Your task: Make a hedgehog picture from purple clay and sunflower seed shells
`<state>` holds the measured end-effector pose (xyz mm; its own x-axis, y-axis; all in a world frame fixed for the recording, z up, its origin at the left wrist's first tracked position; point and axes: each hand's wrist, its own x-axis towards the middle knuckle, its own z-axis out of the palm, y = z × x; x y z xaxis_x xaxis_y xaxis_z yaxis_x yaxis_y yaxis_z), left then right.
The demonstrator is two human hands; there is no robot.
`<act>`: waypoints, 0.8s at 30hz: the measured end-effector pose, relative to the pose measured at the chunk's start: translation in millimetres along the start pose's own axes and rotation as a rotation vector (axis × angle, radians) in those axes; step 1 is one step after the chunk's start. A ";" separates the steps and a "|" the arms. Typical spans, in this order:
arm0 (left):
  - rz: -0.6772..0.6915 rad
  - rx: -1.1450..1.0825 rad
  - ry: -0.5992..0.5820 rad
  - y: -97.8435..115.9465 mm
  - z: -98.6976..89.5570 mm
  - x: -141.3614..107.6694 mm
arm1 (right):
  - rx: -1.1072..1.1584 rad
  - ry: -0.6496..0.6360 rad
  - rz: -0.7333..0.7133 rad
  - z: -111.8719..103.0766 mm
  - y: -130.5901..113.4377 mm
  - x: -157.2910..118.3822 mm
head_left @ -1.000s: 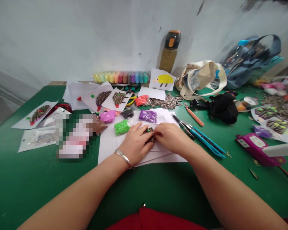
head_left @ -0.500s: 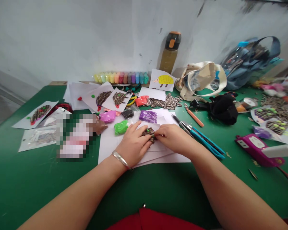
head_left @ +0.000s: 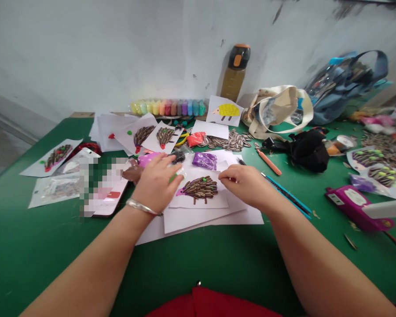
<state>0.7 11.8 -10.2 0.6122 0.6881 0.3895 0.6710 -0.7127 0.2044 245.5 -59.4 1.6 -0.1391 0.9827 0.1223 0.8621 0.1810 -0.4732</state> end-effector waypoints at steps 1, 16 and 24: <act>-0.062 0.022 -0.028 -7.7 -2.9 1.7 | 0.005 0.006 0.010 -0.9 0.5 -0.1; -0.245 0.187 -0.366 -12.0 -7.8 1.9 | -0.033 0.014 0.015 2.4 -2.1 -0.3; -0.194 0.160 -0.184 -7.0 -3.4 1.9 | -0.050 0.022 -0.011 7.0 -1.6 1.9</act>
<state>-4.2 17.6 -7.8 0.5224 0.8324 0.1847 0.8308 -0.5457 0.1096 240.5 -57.6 -3.6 -0.1383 0.9795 0.1468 0.8838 0.1889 -0.4280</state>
